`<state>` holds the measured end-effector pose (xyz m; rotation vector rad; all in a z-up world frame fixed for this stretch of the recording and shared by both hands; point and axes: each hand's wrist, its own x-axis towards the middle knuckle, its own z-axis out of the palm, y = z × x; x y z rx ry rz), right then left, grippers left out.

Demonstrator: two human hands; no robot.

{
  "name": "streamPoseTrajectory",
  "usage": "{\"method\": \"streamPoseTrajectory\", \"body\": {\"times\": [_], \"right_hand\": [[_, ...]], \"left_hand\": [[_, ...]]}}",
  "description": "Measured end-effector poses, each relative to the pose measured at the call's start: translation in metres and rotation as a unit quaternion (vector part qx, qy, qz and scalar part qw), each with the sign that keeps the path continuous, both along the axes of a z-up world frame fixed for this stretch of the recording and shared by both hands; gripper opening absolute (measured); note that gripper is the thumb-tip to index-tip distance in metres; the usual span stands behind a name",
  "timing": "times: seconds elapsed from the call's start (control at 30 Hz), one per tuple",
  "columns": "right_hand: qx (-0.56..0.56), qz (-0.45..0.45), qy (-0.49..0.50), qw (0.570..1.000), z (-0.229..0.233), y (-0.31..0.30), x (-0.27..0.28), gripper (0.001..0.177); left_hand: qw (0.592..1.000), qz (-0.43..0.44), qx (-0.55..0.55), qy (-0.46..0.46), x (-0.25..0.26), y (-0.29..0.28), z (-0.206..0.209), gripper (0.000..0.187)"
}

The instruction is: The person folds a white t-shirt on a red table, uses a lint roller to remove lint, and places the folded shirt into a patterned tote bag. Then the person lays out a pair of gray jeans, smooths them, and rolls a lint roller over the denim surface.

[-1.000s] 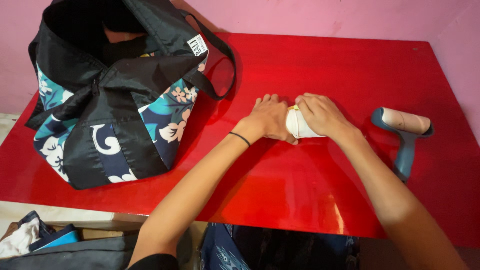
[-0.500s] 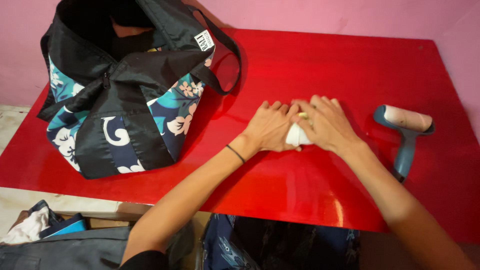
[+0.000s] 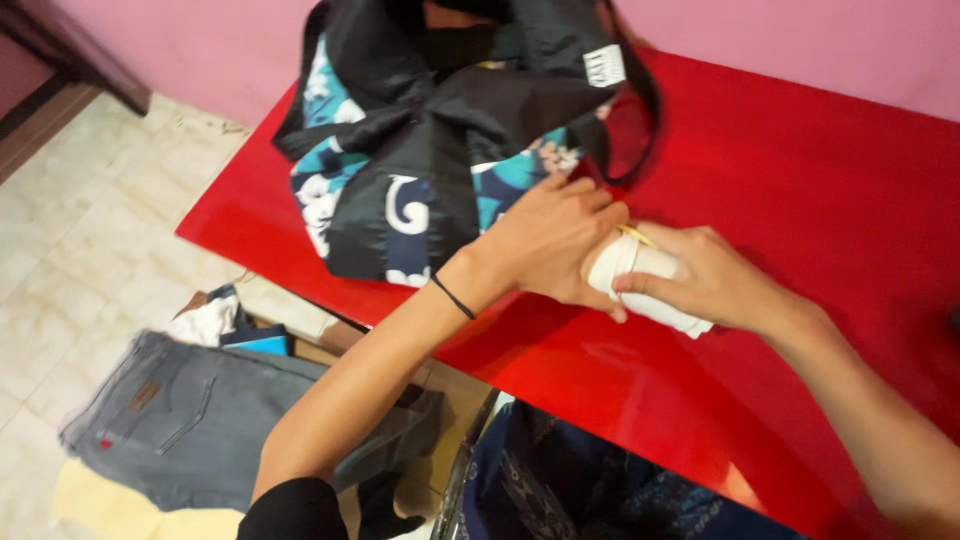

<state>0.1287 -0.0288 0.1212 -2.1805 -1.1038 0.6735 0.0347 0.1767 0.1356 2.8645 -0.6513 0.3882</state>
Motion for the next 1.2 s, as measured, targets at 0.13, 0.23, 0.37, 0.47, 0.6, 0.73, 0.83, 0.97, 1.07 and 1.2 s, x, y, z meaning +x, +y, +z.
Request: {"method": "streamPoseTrajectory", "body": {"times": [0.13, 0.23, 0.37, 0.47, 0.6, 0.73, 0.83, 0.97, 1.07, 1.2], "right_hand": [[0.078, 0.029, -0.050, 0.995, 0.022, 0.039, -0.006, 0.065], [0.082, 0.009, -0.045, 0.996, 0.029, 0.064, -0.011, 0.060], [0.080, -0.008, -0.102, 0.992, 0.041, 0.090, -0.015, 0.062], [0.024, -0.027, -0.123, 0.992, 0.049, 0.107, -0.016, 0.066], [0.068, 0.072, -0.278, 0.955, 0.055, 0.120, -0.013, 0.074], [0.106, 0.130, -0.428, 0.888, 0.068, 0.122, -0.006, 0.073], [-0.053, 0.061, -0.376, 0.923, 0.083, 0.118, 0.007, 0.077], [-0.021, 0.051, -0.435, 0.899, 0.098, 0.118, 0.025, 0.081], [0.154, 0.087, -0.487, 0.855, 0.108, 0.133, 0.043, 0.076], [0.191, 0.124, -0.545, 0.807, 0.086, 0.189, 0.074, 0.066]], "left_hand": [[0.982, -0.002, -0.064, -0.177, -0.027, 0.057, 0.008, 0.092], [0.942, 0.078, -0.174, -0.275, -0.050, 0.115, 0.000, 0.096], [0.769, 0.560, -0.134, -0.277, -0.073, 0.163, -0.031, 0.083], [0.748, 0.630, -0.185, -0.098, -0.079, 0.173, -0.056, 0.085], [0.727, 0.595, -0.323, -0.111, -0.087, 0.165, -0.074, 0.074], [0.747, 0.564, -0.326, -0.134, -0.095, 0.137, -0.075, 0.068], [0.768, 0.530, -0.329, -0.147, -0.098, 0.106, -0.075, 0.070], [0.798, 0.488, -0.304, -0.183, -0.099, 0.081, -0.068, 0.073], [0.787, 0.553, -0.256, -0.096, -0.101, 0.079, -0.050, 0.071], [0.806, 0.498, -0.118, -0.296, -0.077, 0.092, -0.031, 0.052]]}}
